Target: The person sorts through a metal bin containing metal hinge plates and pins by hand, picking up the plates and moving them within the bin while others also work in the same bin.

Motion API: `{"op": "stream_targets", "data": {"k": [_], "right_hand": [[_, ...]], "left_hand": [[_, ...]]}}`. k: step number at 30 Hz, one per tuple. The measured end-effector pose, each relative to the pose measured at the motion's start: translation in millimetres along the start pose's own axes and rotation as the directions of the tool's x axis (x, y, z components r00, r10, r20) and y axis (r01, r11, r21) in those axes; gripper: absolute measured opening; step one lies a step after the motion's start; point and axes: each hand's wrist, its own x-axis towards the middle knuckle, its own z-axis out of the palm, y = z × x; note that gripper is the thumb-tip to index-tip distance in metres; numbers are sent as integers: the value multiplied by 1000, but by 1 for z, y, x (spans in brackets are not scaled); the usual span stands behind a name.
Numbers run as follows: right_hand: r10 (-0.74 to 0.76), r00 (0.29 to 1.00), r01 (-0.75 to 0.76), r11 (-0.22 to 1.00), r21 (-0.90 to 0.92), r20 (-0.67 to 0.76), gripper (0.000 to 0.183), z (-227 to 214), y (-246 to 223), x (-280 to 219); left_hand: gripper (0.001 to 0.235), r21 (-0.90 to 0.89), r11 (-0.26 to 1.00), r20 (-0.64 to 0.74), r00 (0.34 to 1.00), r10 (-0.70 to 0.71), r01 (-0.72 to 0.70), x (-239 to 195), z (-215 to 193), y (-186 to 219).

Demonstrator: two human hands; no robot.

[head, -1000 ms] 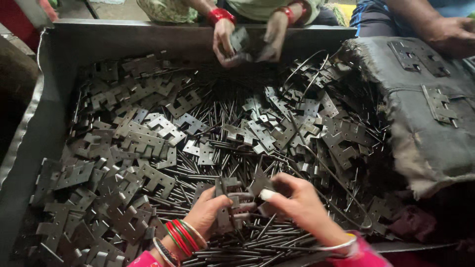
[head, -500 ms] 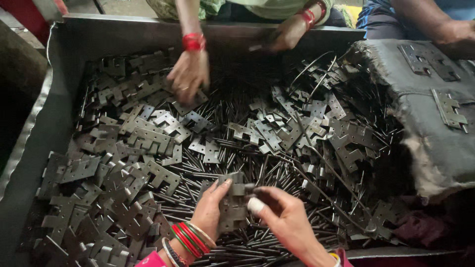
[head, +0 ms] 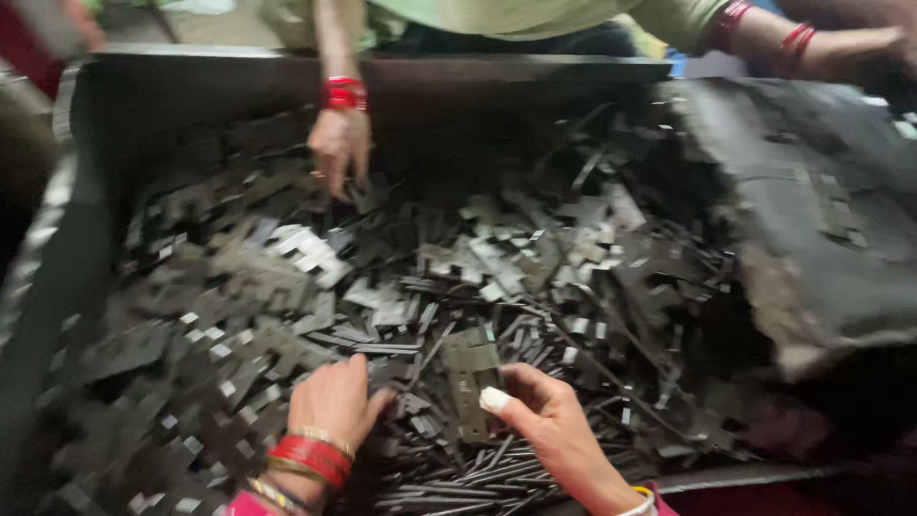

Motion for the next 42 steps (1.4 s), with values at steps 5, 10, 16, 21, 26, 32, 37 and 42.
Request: {"op": "stream_targets", "data": {"k": [5,10,16,21,26,32,37,42], "right_hand": [[-380,886,285,898,-334,-266,31,-42,-39,6],[-943,304,153,192,-969,-138,20,-166,-105,29],[-877,220,-218,384,-897,-428,25,-364,-132,40],[-723,311,-469,448,-761,-617,33,-432,-122,18],[-928,205,-272,252,-929,-311,47,-324,-108,-7],[-805,555,309,-34,-951,209,27,-133,-80,-5],[-535,802,292,-36,-956,265,33,-91,-46,51],[-535,747,361,-172,-917,395,40,-80,-31,98]], "left_hand": [[50,-97,995,15,999,38,-36,8,12,6],[29,-737,674,102,994,37,51,14,-5,1],[26,-965,209,147,987,-65,158,27,-24,-24],[32,-979,-96,189,980,-68,182,27,-23,-28],[42,-903,-68,427,903,-40,424,13,-43,-1],[51,-920,122,387,807,447,373,-10,-19,35],[40,-951,292,280,680,678,100,-15,-15,28],[32,-979,-166,89,981,174,118,10,-49,-14]]}}
